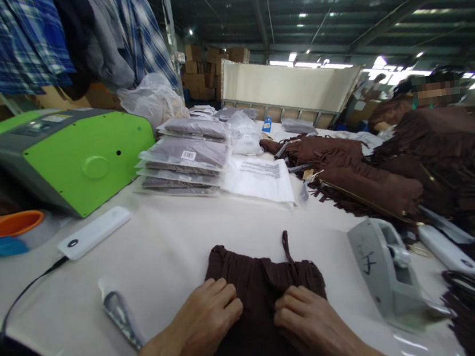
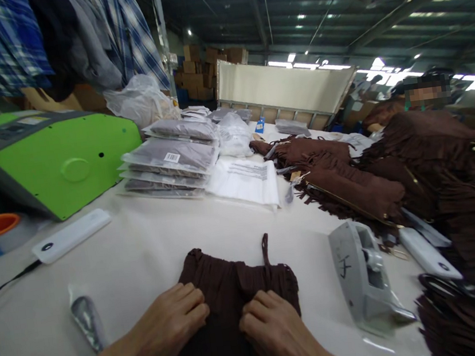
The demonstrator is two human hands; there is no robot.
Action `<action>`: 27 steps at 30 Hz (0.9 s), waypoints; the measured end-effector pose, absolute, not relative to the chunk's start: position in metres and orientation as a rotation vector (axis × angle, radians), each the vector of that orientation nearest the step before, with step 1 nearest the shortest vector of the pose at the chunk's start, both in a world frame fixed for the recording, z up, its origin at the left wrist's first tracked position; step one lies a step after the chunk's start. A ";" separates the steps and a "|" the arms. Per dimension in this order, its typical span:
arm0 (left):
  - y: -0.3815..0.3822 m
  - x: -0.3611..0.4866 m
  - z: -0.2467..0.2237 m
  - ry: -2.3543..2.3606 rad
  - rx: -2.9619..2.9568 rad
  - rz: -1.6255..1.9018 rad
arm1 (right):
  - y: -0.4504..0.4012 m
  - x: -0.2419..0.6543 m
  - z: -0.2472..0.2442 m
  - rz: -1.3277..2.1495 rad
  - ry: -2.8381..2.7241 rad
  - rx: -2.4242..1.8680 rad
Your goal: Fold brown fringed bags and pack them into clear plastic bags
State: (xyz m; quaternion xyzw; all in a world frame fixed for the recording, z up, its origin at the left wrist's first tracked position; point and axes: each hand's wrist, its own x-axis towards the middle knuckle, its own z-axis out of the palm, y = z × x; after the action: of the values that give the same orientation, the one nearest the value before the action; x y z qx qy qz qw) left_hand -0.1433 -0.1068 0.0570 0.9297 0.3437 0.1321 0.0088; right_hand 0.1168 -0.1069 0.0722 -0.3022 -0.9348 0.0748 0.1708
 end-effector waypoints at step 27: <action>-0.064 -0.156 0.083 1.443 1.741 0.946 | -0.052 0.028 0.073 0.771 -2.187 -1.193</action>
State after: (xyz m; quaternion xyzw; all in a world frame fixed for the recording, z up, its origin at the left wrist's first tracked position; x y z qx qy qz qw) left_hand -0.1561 -0.0644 0.0832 0.6684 0.5539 0.3632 0.3384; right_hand 0.0279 -0.0517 0.0726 -0.4411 -0.8090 0.2851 0.2637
